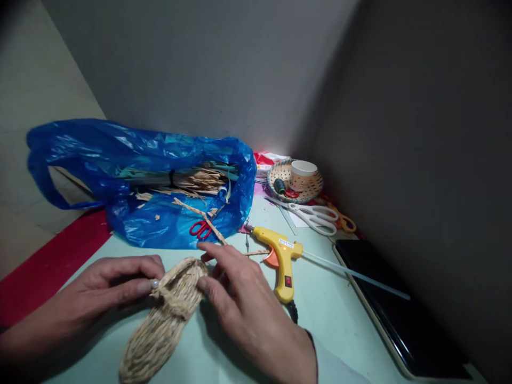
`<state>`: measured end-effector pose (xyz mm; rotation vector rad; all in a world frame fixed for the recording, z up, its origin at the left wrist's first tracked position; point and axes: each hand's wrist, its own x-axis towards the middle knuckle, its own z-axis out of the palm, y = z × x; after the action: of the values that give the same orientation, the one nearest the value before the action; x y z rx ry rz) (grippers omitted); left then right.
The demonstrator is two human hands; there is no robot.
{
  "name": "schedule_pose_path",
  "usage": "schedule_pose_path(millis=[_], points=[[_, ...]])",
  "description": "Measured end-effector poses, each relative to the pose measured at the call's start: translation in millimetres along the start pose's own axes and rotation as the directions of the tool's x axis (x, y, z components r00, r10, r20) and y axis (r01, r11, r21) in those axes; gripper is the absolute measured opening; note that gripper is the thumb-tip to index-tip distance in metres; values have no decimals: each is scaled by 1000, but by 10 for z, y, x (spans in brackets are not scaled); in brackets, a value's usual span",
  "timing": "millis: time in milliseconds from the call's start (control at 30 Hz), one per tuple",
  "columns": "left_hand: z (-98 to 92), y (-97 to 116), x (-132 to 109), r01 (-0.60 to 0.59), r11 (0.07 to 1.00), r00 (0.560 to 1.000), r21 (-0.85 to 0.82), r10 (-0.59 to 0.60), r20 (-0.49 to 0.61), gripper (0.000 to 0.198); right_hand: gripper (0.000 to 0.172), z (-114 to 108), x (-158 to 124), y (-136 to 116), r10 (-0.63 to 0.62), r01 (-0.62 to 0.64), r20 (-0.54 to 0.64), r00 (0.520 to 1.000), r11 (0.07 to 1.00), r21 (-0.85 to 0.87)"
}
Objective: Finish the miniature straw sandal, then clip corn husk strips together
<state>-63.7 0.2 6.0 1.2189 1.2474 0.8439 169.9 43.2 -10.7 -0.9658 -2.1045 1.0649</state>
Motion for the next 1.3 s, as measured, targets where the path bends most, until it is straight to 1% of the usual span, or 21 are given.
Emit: schedule_pose_path(millis=[67, 133, 167, 233, 333, 400, 467, 567, 667, 767, 833, 867, 933, 1000, 1033, 1067, 1133, 1200, 1300], points=[[-38, 47, -11, 7, 1000, 999, 4, -7, 38, 13, 41, 38, -18, -2, 38, -38, 36, 999, 999, 1], [-69, 72, -13, -9, 998, 999, 66, 5, 51, 14, 36, 63, -30, -18, 32, -33, 40, 999, 999, 12], [-83, 73, -8, -30, 994, 998, 106, 24, 62, 13, 35, 69, -33, -30, 34, -34, 44, 998, 999, 11], [-114, 50, 16, -111, 979, 990, 173, 94, 105, 15, 31, 73, -31, -56, 50, -49, 83, 995, 999, -16], [-157, -21, 73, -206, 953, 969, 221, 167, 184, 19, 16, 77, -21, -86, 50, -37, 172, 984, 996, -81], [-178, -65, 105, -209, 947, 967, 243, 164, 194, 18, 13, 90, -21, -82, 15, 5, 204, 979, 995, -99], [-194, -91, 126, -192, 943, 974, 270, 151, 166, 17, 16, 110, -29, -57, -18, 41, 210, 977, 994, -104], [-238, -100, 135, -145, 934, 989, 327, 127, 77, 20, 16, 134, -48, -9, -39, 58, 189, 981, 994, -93], [-325, -106, 115, -98, 906, 994, 411, 110, -5, 21, 17, 123, -65, 15, -43, 57, 145, 988, 993, -98], [-409, -130, 53, -76, 863, 992, 500, 117, -51, 22, 23, 85, -74, 9, -59, 74, 96, 994, 985, -153], [-426, -142, -7, -58, 820, 991, 569, 116, -67, 26, 21, 61, -76, -2, -71, 79, 47, 996, 976, -202], [-423, -141, -38, -38, 782, 993, 622, 101, -67, 30, 18, 51, -76, -8, -75, 78, 22, 997, 971, -225], [-403, -118, -90, 24, 668, 997, 744, 39, -67, 42, 14, 39, -76, -19, -82, 74, -23, 996, 966, -248], [-392, -72, -122, 60, 562, 998, 825, -27, -55, 51, 13, 30, -77, -28, -73, 58, -50, 996, 969, -242], [-397, -45, -132, 55, 547, 998, 835, -47, -35, 53, 13, 26, -79, -30, -75, 60, -58, 995, 971, -231], [-409, -19, -140, 38, 552, 999, 833, -50, -13, 54, 13, 21, -80, -27, -86, 71, -61, 994, 973, -219], [-449, 26, -156, -1, 585, 999, 811, -43, 32, 51, 13, 12, -80, -9, -134, 118, -70, 988, 974, -191], [-488, 50, -181, -11, 601, 999, 799, -32, 38, 49, 14, 5, -74, 24, -179, 163, -93, 979, 974, -159], [-505, 33, -229, -26, 583, 995, 812, -67, 80, 52, 12, -8, -55, 74, -200, 183, -137, 970, 975, -126]])
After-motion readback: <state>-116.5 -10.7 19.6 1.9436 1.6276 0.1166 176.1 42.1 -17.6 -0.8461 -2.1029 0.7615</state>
